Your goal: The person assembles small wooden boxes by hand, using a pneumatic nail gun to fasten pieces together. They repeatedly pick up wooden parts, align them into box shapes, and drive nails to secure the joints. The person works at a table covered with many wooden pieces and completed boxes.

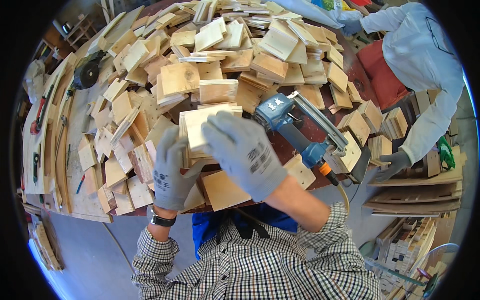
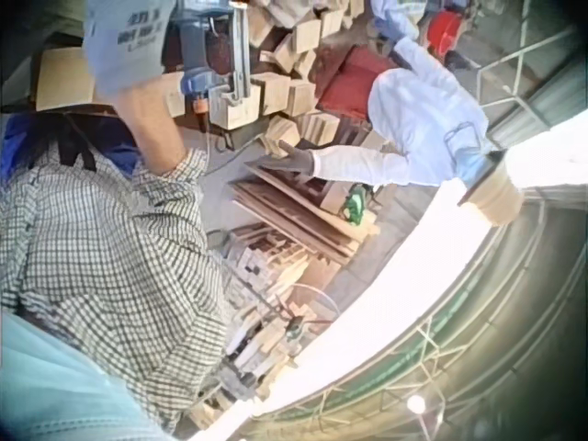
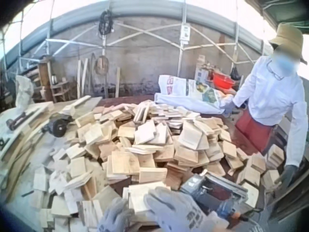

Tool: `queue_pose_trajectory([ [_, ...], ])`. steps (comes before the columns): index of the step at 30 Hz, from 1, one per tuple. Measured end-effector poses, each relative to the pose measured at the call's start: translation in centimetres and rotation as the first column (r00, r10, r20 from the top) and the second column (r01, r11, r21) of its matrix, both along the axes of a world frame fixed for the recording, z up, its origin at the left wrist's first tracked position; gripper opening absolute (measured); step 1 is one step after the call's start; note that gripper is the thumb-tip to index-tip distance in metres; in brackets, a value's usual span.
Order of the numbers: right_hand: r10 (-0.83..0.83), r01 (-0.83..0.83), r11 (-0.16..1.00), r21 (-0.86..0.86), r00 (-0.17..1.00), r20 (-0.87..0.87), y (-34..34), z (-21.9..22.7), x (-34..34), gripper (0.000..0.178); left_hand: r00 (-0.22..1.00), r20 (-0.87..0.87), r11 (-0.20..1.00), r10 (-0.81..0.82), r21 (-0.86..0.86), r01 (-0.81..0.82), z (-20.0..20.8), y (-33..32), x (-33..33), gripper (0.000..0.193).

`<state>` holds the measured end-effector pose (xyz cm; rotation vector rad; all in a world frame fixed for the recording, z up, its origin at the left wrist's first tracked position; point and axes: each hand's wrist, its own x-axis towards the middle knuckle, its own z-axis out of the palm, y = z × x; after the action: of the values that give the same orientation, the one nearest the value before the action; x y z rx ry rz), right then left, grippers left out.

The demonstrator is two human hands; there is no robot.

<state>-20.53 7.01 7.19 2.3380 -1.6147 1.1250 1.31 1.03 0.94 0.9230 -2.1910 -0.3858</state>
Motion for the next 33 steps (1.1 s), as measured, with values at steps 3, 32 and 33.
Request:
queue_pose_trajectory([
  [3, -0.021, 0.021, 1.0, -0.01, 0.999, -0.044, 1.1, -1.9, 0.9, 0.04, 0.994, 0.096, 0.998, 0.053, 0.026, -0.056, 1.6, 0.7, 0.1, 0.089],
  [32, -0.142, 0.176, 0.979, -0.106, 0.951, 0.275, 1.7, -3.5, 5.5, 0.022, 0.953, 0.261, 0.973, -0.157, -0.126, 0.195, 3.7, -1.5, 0.2, 0.05],
  [33, -0.133, 0.18, 0.972, -0.152, 0.952, 0.276, 1.5, -3.6, 5.4, 0.023, 0.95, 0.269, 0.973, -0.158, -0.124, 0.197, 3.8, -1.4, 0.3, 0.05],
])
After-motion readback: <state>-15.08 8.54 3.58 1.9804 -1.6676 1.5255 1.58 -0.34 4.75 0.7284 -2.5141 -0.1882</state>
